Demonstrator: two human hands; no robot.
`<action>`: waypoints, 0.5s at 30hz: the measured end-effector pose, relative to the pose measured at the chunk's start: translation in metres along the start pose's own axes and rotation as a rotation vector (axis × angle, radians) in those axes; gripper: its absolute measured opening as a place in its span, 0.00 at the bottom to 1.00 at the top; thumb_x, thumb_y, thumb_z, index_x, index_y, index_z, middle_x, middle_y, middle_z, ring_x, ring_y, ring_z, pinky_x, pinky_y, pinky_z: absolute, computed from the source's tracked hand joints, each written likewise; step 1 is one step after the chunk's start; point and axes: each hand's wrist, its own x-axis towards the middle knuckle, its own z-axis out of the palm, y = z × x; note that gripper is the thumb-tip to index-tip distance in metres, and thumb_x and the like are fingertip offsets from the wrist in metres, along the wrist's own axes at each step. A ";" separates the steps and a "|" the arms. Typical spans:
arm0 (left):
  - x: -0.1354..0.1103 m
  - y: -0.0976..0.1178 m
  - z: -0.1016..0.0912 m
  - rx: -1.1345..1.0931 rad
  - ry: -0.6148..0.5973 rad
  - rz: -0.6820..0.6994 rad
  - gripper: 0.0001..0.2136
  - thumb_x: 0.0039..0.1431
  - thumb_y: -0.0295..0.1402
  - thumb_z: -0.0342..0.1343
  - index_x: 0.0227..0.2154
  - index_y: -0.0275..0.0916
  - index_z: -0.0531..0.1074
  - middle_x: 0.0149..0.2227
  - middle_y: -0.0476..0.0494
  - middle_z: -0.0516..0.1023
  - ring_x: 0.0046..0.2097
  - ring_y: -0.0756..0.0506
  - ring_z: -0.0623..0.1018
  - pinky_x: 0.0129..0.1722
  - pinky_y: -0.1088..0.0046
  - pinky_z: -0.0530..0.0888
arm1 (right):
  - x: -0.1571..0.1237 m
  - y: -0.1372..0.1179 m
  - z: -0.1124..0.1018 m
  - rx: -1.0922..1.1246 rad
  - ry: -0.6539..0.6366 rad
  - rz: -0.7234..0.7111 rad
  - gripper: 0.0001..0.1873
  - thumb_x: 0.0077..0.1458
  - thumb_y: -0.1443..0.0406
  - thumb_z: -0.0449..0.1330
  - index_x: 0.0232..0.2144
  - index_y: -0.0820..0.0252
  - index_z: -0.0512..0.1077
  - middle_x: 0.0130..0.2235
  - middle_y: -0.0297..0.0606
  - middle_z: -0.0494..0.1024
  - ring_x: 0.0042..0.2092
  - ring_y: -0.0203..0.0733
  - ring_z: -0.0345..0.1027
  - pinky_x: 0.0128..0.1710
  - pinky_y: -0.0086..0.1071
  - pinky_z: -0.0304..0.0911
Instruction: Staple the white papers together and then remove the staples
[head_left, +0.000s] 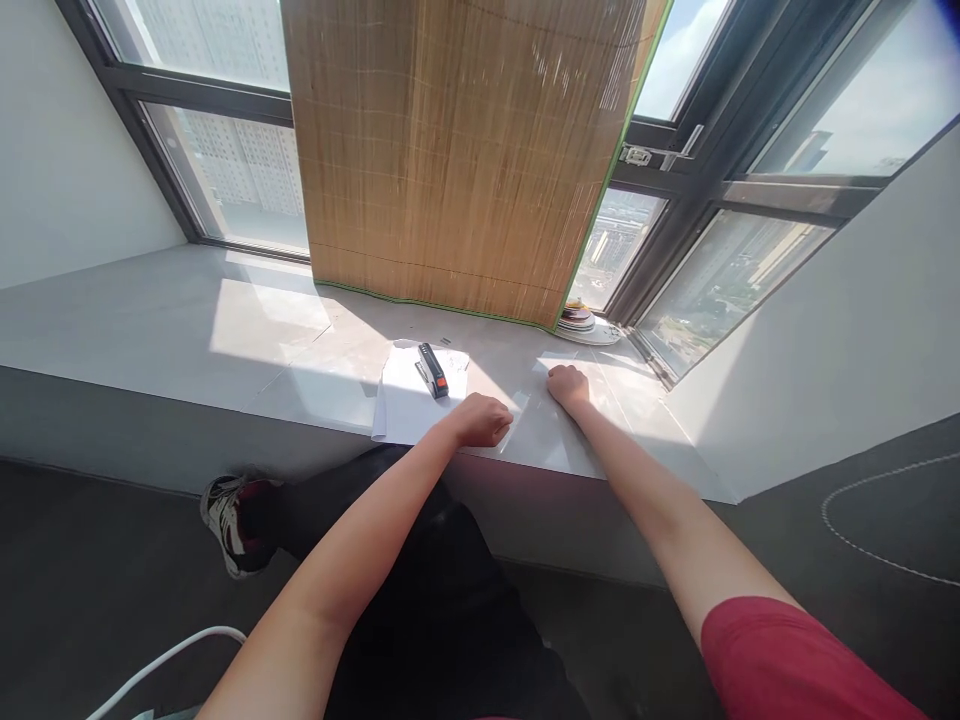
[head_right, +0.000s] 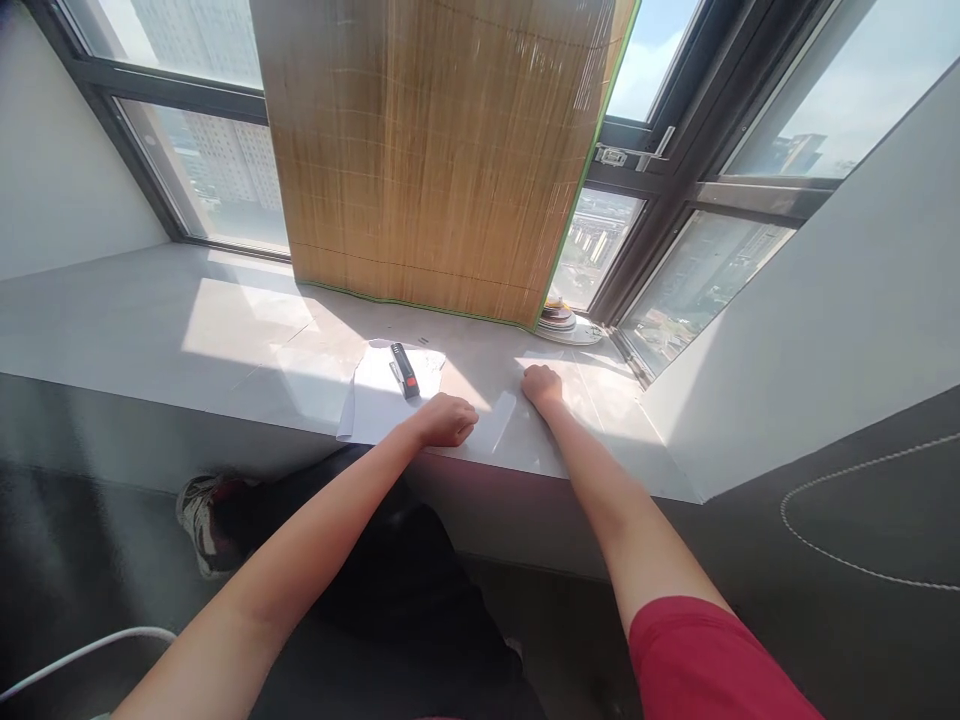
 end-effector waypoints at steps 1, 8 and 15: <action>-0.001 -0.001 0.000 0.004 0.015 -0.006 0.11 0.59 0.26 0.55 0.21 0.39 0.72 0.29 0.40 0.79 0.30 0.43 0.76 0.28 0.68 0.61 | -0.001 0.000 0.000 0.002 0.001 -0.002 0.17 0.63 0.71 0.55 0.43 0.61 0.85 0.49 0.57 0.83 0.53 0.54 0.78 0.48 0.36 0.66; -0.004 -0.010 -0.001 0.016 0.150 -0.166 0.12 0.62 0.26 0.51 0.23 0.40 0.70 0.28 0.40 0.75 0.31 0.43 0.73 0.28 0.68 0.56 | -0.004 0.000 -0.002 0.030 0.004 -0.008 0.17 0.62 0.73 0.55 0.41 0.64 0.84 0.49 0.58 0.83 0.53 0.55 0.78 0.48 0.37 0.66; -0.008 -0.025 0.000 -0.039 0.557 -0.377 0.14 0.59 0.23 0.50 0.20 0.42 0.57 0.23 0.45 0.66 0.27 0.46 0.65 0.28 0.67 0.51 | -0.010 -0.064 -0.007 0.291 0.077 -0.209 0.19 0.64 0.70 0.50 0.45 0.58 0.80 0.46 0.45 0.84 0.49 0.48 0.77 0.49 0.34 0.67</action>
